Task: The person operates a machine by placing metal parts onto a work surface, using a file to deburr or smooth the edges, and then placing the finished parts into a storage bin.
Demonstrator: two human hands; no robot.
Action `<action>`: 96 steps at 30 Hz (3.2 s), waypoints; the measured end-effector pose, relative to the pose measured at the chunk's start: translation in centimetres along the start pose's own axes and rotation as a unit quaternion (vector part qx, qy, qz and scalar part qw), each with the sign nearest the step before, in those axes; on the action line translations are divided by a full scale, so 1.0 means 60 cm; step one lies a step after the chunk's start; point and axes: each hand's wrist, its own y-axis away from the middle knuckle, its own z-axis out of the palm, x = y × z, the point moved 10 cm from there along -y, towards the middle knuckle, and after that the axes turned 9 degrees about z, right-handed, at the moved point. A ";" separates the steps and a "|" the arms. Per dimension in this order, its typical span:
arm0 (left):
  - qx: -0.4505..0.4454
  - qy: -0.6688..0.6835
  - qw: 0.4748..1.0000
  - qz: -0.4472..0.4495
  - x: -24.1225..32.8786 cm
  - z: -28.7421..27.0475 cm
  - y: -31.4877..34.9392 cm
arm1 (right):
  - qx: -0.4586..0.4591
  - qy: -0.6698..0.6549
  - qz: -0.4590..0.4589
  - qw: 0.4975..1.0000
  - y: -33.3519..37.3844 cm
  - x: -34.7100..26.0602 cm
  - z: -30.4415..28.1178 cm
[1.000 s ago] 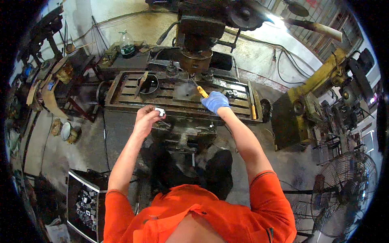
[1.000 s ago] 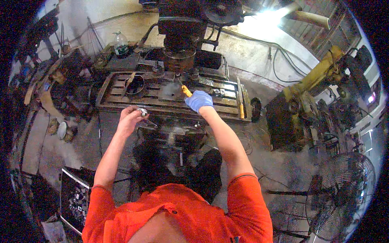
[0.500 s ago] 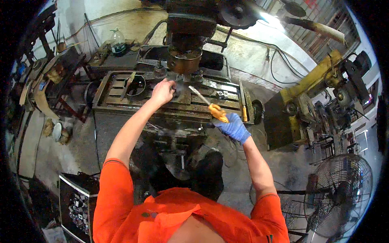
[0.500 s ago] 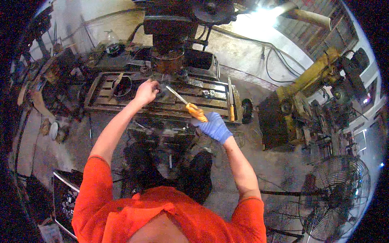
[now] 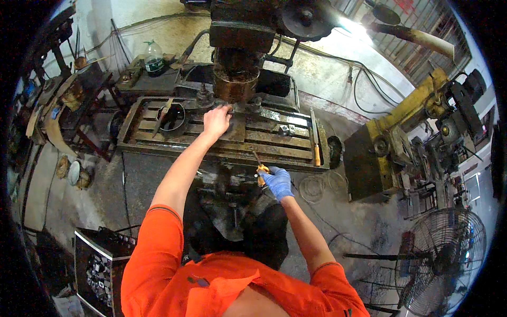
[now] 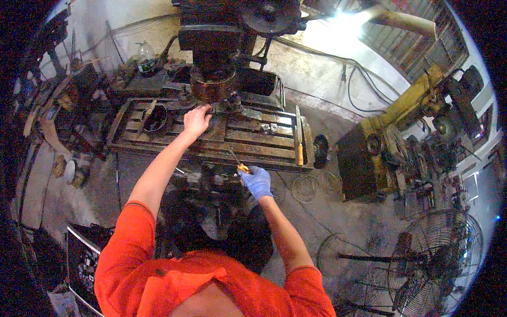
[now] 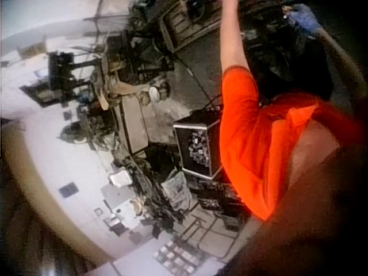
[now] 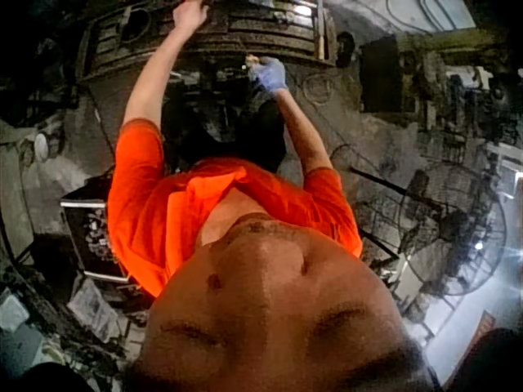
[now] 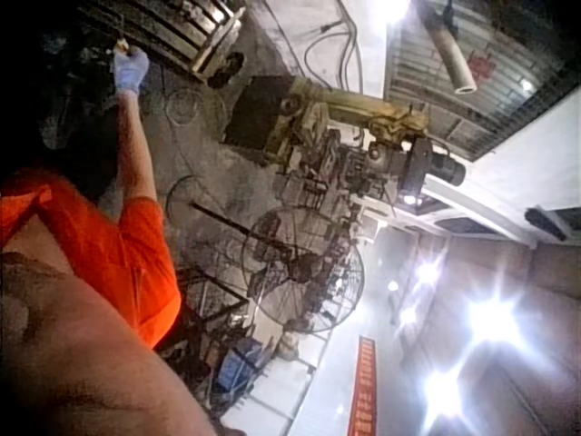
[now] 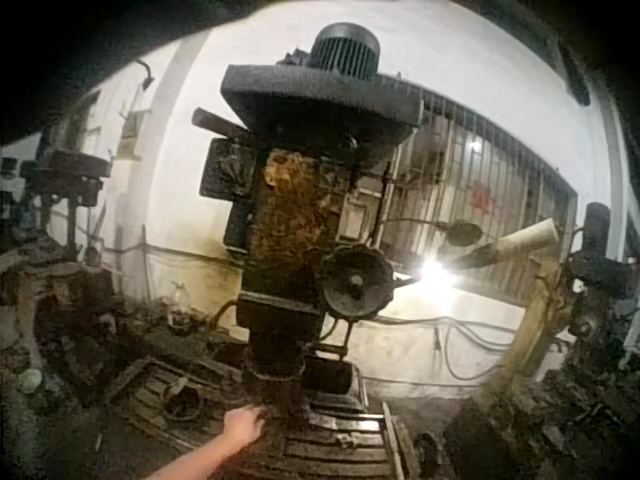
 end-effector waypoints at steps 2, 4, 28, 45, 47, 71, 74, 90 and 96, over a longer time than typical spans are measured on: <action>-0.018 -0.031 0.997 -0.075 -0.006 -0.006 -0.004 | 0.015 0.029 -0.011 0.999 0.032 -0.030 -0.037; -0.027 -0.045 0.992 -0.115 -0.012 -0.002 -0.011 | 0.038 0.042 -0.063 0.996 0.045 -0.041 -0.092; -0.106 0.016 0.985 -0.134 -0.057 0.033 -0.030 | 0.236 -0.299 -0.547 0.746 0.324 -0.383 -0.486; 0.059 -0.119 0.991 -0.035 -0.105 -0.282 0.115 | 0.286 -0.275 -0.536 0.745 0.315 -0.381 -0.478; 0.056 -0.212 0.976 -0.013 -0.126 -0.304 0.147 | 0.301 -0.250 -0.553 0.735 0.326 -0.391 -0.473; 0.073 0.237 0.955 -0.160 -0.082 -0.037 0.058 | 0.323 -0.237 -0.567 0.720 0.320 -0.376 -0.481; 0.090 0.269 0.947 -0.153 -0.093 -0.029 0.065 | 0.350 -0.228 -0.541 0.730 0.319 -0.369 -0.469; -0.030 0.356 0.918 -0.171 -0.055 -0.067 0.118 | 0.271 -0.368 -0.471 0.755 0.273 -0.318 -0.449; -0.026 0.399 0.902 -0.162 -0.047 -0.082 0.136 | 0.216 -0.400 -0.480 0.751 0.257 -0.303 -0.439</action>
